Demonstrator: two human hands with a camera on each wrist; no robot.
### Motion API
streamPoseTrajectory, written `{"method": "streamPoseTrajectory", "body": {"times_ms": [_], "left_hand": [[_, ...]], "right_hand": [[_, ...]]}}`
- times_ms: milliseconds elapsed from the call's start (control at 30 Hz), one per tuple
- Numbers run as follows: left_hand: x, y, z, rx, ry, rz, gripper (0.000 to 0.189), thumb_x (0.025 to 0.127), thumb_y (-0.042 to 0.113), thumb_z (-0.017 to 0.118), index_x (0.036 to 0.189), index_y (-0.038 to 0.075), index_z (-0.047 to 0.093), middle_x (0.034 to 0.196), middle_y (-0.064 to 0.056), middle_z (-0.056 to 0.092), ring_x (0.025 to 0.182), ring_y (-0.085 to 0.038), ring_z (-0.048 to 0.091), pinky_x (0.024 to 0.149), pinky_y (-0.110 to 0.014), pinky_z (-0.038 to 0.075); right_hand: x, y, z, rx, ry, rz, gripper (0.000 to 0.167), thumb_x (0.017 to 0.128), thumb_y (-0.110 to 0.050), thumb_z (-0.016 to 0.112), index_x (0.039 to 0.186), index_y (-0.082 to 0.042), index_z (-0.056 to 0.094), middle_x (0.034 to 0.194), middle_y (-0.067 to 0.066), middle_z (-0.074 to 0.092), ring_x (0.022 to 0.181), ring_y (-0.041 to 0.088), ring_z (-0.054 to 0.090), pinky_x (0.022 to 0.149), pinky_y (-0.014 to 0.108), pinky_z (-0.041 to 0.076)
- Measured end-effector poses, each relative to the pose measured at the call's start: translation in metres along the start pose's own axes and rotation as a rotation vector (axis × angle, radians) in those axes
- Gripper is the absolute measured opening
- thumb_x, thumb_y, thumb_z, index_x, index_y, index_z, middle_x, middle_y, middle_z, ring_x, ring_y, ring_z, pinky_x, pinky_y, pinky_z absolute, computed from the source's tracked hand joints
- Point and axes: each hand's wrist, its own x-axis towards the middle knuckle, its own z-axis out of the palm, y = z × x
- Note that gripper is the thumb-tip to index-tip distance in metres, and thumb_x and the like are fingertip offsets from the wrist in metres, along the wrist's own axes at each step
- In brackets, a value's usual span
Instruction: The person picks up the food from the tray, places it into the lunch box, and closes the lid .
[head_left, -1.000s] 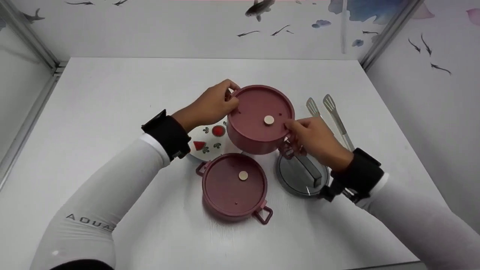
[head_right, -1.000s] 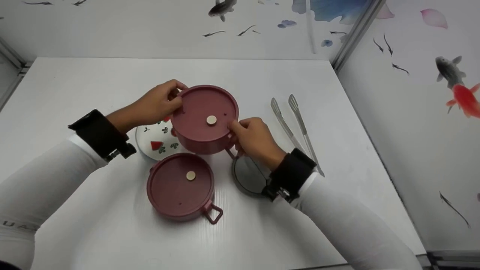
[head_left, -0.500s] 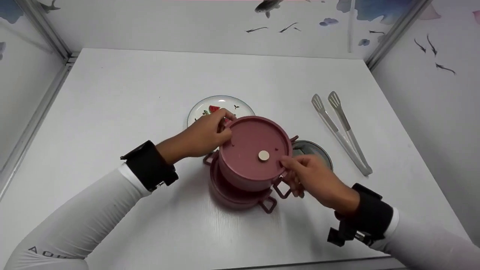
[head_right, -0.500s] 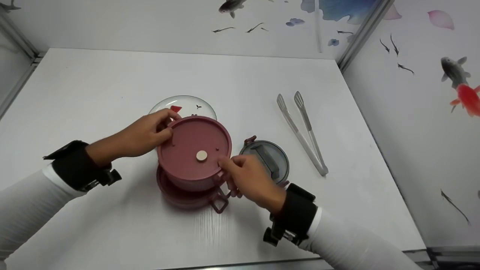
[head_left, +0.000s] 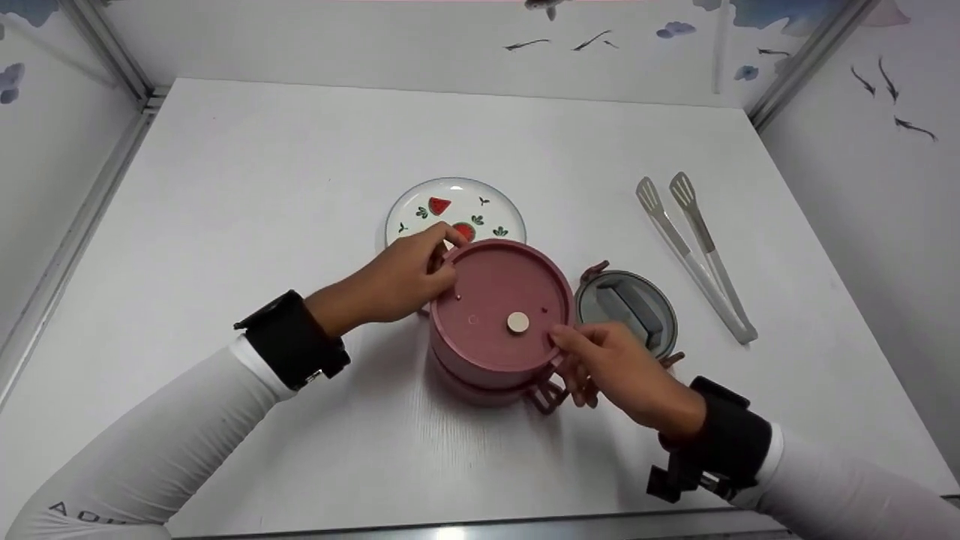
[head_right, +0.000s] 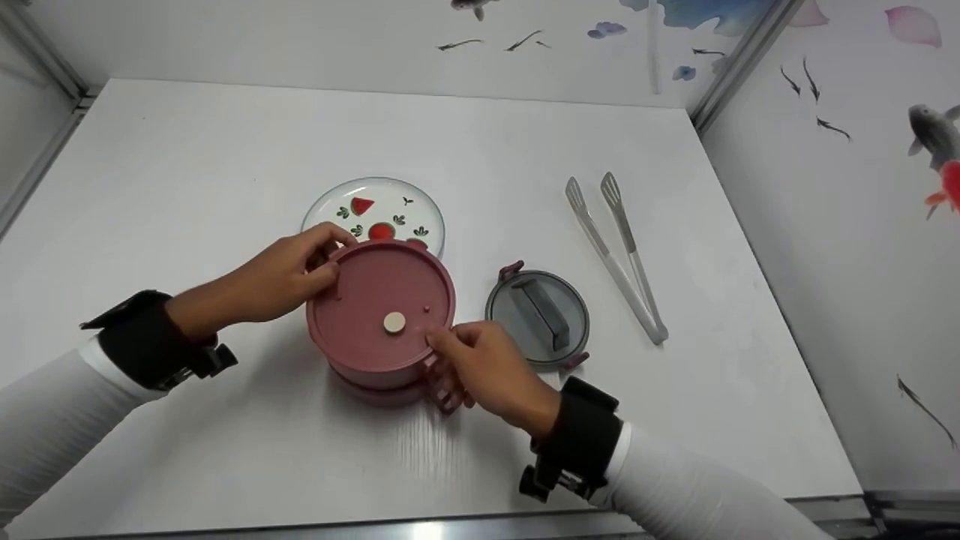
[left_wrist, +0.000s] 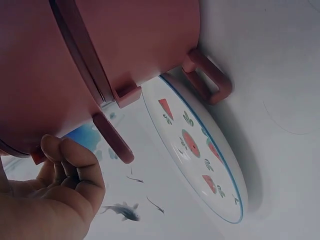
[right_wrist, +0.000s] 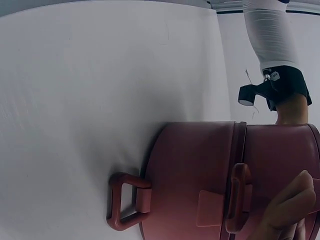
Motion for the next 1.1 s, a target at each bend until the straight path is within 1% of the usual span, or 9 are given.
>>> {"method": "streamPoseTrajectory", "body": {"times_ms": [133, 233, 333, 500, 633, 733, 933, 1000, 1100], "left_hand": [[-0.006, -0.002, 0.005, -0.055, -0.002, 0.012, 0.034, 0.09, 0.013, 0.042, 0.124, 0.015, 0.047, 0.091, -0.007, 0.063, 0.077, -0.019, 0.064, 0.066, -0.041, 0.061], [-0.013, -0.002, 0.01, -0.05, 0.036, 0.018, 0.03, 0.09, 0.015, 0.042, 0.12, 0.014, 0.045, 0.091, -0.007, 0.061, 0.078, -0.018, 0.064, 0.064, -0.036, 0.06], [-0.021, -0.002, 0.015, -0.03, 0.095, 0.009, 0.028, 0.091, 0.017, 0.043, 0.118, 0.013, 0.043, 0.092, -0.006, 0.061, 0.08, -0.016, 0.064, 0.063, -0.032, 0.057], [-0.033, -0.002, 0.023, 0.012, 0.168, -0.028, 0.028, 0.092, 0.022, 0.044, 0.119, 0.014, 0.042, 0.091, -0.005, 0.061, 0.072, -0.016, 0.064, 0.063, -0.033, 0.055], [-0.045, -0.003, 0.028, 0.088, 0.209, -0.049, 0.027, 0.096, 0.034, 0.049, 0.114, 0.016, 0.043, 0.085, -0.002, 0.059, 0.071, -0.015, 0.059, 0.061, -0.031, 0.048], [-0.05, -0.004, 0.029, 0.141, 0.238, -0.043, 0.03, 0.098, 0.043, 0.05, 0.108, 0.016, 0.044, 0.082, -0.001, 0.055, 0.073, -0.015, 0.053, 0.061, -0.03, 0.042], [-0.056, -0.018, 0.028, 0.171, 0.267, -0.005, 0.035, 0.105, 0.047, 0.039, 0.114, 0.017, 0.055, 0.098, 0.002, 0.059, 0.09, -0.013, 0.056, 0.074, -0.032, 0.047], [-0.059, -0.027, 0.027, 0.194, 0.266, 0.011, 0.037, 0.106, 0.044, 0.037, 0.121, 0.018, 0.058, 0.106, 0.002, 0.06, 0.099, -0.012, 0.056, 0.082, -0.034, 0.048], [-0.064, -0.037, 0.025, 0.233, 0.253, 0.036, 0.037, 0.106, 0.038, 0.04, 0.131, 0.018, 0.059, 0.116, 0.003, 0.062, 0.108, -0.014, 0.054, 0.094, -0.039, 0.046]], "right_hand": [[0.001, 0.001, -0.004, -0.036, -0.019, -0.013, 0.041, 0.104, -0.039, 0.049, 0.085, -0.005, 0.061, 0.062, 0.001, 0.057, 0.052, 0.014, 0.057, 0.049, 0.026, 0.046], [0.007, -0.001, -0.011, -0.09, -0.023, -0.039, 0.042, 0.104, -0.039, 0.049, 0.085, -0.005, 0.061, 0.064, 0.002, 0.057, 0.053, 0.014, 0.058, 0.05, 0.027, 0.049], [0.015, -0.001, -0.018, -0.126, -0.016, -0.065, 0.041, 0.105, -0.038, 0.048, 0.084, -0.005, 0.062, 0.065, 0.002, 0.058, 0.054, 0.014, 0.059, 0.051, 0.029, 0.052], [0.03, 0.001, -0.025, -0.132, -0.022, -0.103, 0.04, 0.106, -0.033, 0.046, 0.085, -0.004, 0.063, 0.065, 0.001, 0.061, 0.055, 0.014, 0.062, 0.054, 0.031, 0.056], [0.043, -0.001, -0.03, -0.161, -0.005, -0.145, 0.039, 0.107, -0.029, 0.044, 0.091, -0.001, 0.066, 0.064, 0.003, 0.065, 0.054, 0.013, 0.06, 0.054, 0.028, 0.054], [0.052, -0.004, -0.034, -0.202, 0.009, -0.178, 0.041, 0.108, -0.029, 0.042, 0.09, -0.002, 0.066, 0.062, 0.003, 0.064, 0.054, 0.013, 0.057, 0.054, 0.029, 0.052], [0.064, -0.003, -0.036, -0.199, 0.025, -0.233, 0.041, 0.108, -0.031, 0.043, 0.083, -0.004, 0.063, 0.059, 0.006, 0.056, 0.052, 0.017, 0.048, 0.05, 0.03, 0.043], [0.064, 0.001, -0.037, -0.199, 0.06, -0.261, 0.042, 0.108, -0.031, 0.042, 0.082, -0.004, 0.062, 0.061, 0.011, 0.056, 0.052, 0.018, 0.048, 0.048, 0.029, 0.042], [0.06, 0.009, -0.039, -0.256, 0.159, -0.316, 0.04, 0.108, -0.028, 0.04, 0.087, -0.005, 0.064, 0.069, 0.016, 0.056, 0.056, 0.018, 0.049, 0.049, 0.026, 0.042]]}}
